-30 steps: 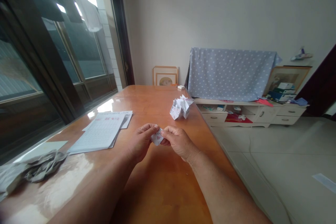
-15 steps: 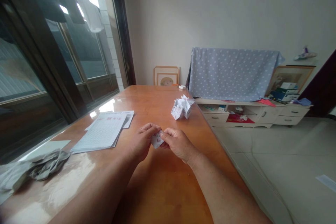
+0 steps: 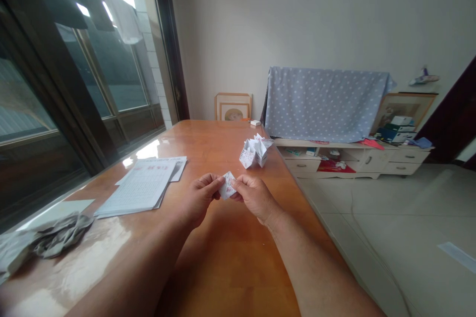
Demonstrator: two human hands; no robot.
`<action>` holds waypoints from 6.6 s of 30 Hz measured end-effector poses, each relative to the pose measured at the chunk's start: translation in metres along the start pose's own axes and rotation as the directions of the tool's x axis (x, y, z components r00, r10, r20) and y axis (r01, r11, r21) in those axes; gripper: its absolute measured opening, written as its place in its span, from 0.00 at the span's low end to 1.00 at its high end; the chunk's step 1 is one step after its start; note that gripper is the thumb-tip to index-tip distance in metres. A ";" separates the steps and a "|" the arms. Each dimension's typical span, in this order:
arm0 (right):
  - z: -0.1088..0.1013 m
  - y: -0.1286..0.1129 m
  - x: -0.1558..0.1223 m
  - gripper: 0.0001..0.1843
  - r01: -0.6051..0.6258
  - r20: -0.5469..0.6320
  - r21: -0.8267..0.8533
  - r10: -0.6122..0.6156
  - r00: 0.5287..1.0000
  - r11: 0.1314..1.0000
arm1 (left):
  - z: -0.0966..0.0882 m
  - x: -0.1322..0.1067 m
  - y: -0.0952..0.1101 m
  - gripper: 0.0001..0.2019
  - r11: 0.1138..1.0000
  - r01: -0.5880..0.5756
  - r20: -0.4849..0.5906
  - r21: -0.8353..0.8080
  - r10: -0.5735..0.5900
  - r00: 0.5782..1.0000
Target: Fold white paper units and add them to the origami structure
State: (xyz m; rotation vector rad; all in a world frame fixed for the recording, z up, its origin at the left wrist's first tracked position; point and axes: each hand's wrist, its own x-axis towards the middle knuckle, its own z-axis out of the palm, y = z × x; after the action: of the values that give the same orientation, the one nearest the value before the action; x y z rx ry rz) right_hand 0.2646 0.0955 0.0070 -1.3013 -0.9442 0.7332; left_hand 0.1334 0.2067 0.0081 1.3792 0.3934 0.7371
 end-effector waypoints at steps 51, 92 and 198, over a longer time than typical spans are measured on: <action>-0.013 0.002 0.008 0.14 -0.211 -0.176 0.222 0.252 0.952 0.952 | 0.002 -0.002 -0.002 0.20 0.790 -0.331 0.119 0.516 0.317 0.941; -0.009 -0.008 0.003 0.23 0.009 -0.051 0.002 -0.009 0.999 1.000 | 0.000 -0.007 0.018 0.17 0.969 0.013 0.180 0.246 -0.059 0.982; 0.000 0.005 0.009 0.10 -0.012 -0.325 0.074 0.036 0.945 0.997 | -0.001 0.004 -0.004 0.19 0.985 0.083 -0.116 -0.152 -0.101 0.988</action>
State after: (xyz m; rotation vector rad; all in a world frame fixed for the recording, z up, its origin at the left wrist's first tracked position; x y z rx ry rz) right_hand 0.2694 0.1038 0.0037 -1.3240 -0.6299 0.5423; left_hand 0.1367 0.2103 0.0047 1.1735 0.4874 0.7618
